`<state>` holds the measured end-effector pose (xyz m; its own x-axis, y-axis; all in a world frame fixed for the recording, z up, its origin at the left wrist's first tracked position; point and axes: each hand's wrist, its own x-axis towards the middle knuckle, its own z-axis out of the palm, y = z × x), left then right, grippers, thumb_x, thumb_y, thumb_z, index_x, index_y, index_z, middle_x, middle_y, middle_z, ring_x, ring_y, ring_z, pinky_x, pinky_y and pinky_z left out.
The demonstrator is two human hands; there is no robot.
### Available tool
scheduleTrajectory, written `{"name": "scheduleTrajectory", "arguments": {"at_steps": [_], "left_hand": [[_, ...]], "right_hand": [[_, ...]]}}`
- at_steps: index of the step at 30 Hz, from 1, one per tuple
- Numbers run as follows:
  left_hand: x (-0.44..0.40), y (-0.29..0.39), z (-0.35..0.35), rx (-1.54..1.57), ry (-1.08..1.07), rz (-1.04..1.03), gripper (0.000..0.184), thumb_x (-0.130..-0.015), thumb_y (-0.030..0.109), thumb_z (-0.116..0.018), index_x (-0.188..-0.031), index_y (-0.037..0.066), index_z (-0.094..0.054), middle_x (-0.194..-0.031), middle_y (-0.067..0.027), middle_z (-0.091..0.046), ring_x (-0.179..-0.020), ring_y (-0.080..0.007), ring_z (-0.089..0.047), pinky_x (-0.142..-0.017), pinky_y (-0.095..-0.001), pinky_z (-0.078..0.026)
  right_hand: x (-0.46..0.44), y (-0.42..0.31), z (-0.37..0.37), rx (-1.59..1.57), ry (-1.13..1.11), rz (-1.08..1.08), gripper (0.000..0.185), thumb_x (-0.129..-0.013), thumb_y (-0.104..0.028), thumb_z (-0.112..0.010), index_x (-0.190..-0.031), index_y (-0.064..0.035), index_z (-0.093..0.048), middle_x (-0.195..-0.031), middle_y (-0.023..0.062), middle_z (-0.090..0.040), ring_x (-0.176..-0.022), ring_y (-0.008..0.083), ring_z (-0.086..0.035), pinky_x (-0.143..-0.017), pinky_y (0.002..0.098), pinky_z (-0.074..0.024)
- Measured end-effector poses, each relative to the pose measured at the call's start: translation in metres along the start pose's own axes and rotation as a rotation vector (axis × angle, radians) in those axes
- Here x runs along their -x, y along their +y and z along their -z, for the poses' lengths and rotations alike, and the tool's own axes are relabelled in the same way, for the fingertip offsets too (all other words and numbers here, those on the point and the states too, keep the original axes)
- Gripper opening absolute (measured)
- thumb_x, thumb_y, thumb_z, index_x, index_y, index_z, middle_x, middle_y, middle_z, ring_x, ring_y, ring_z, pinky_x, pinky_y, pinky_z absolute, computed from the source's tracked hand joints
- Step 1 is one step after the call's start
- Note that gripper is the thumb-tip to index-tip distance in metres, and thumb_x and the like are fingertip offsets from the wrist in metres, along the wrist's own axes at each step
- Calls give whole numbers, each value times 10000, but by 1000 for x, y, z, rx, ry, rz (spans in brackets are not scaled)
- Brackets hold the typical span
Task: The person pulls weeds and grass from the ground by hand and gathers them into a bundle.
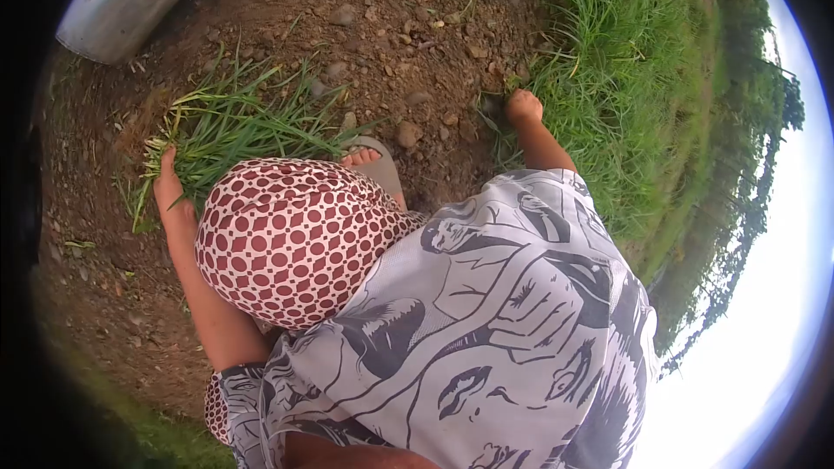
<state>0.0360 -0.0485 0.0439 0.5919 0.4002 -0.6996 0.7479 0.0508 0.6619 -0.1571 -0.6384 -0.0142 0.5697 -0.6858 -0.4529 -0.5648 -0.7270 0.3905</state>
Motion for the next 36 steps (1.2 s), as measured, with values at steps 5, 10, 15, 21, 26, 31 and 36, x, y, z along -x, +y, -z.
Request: {"name": "scheduleTrajectory", "arguments": {"at_steps": [5, 10, 15, 21, 26, 31, 36], "left_hand": [[2, 8, -5, 31, -18, 21, 760, -688, 351, -663, -1189, -136, -364, -1242, -258, -372, -1142, -317, -397, -967, -431, -294], [-27, -3, -4, 64, 7, 29, 673, -720, 295, -644, -1157, -140, -375, -1173, -246, -431, -1071, -306, -467, -876, -416, -405], [10, 25, -9, 83, -87, -22, 729, -723, 311, -644, -1200, -147, -338, -1255, -271, -353, -1170, -312, -382, -957, -406, -313], [-6, 14, -1, 72, 19, -14, 702, -712, 312, -649, -1171, -144, -379, -1197, -260, -420, -1107, -313, -445, -963, -421, -309], [-12, 11, 0, 103, -27, -13, 705, -711, 321, -647, -1157, -153, -377, -1206, -257, -407, -1120, -326, -428, -946, -438, -329], [-13, 4, 3, -32, 62, 9, 725, -692, 338, -657, -1165, -137, -379, -1253, -255, -353, -1157, -341, -377, -934, -447, -338], [-13, -10, 11, -21, 101, 11, 651, -691, 325, -663, -1123, -112, -446, -1190, -238, -427, -1082, -316, -452, -903, -429, -373]], "right_hand": [[-1, 8, -6, -21, 31, 36, 283, -784, -184, -423, -891, -6, -616, -993, 175, -597, -941, 297, -575, -810, 361, -459], [-6, 1, 3, -28, -55, -5, 315, -763, -218, -444, -907, -8, -628, -978, 165, -607, -963, 294, -568, -815, 362, -456], [11, 0, 23, 51, -3, 44, 297, -749, -230, -469, -914, -44, -631, -989, 142, -607, -964, 288, -564, -817, 363, -452], [20, 35, 131, -41, 281, -142, 304, -728, -298, -557, -899, -53, -614, -957, 139, -612, -921, 290, -569, -791, 381, -448], [-26, 28, 170, -392, 617, -191, 299, -719, -303, -585, -763, -9, -613, -830, 171, -623, -804, 330, -589, -727, 395, -458], [-68, 2, 31, -9, 68, -86, 328, -757, -296, -554, -926, -24, -623, -1084, 163, -564, -1044, 303, -516, -858, 366, -434], [-44, -1, 17, -218, -19, 6, 431, -750, -381, -563, -876, 29, -616, -974, 200, -597, -937, 320, -565, -803, 376, -447]]}}
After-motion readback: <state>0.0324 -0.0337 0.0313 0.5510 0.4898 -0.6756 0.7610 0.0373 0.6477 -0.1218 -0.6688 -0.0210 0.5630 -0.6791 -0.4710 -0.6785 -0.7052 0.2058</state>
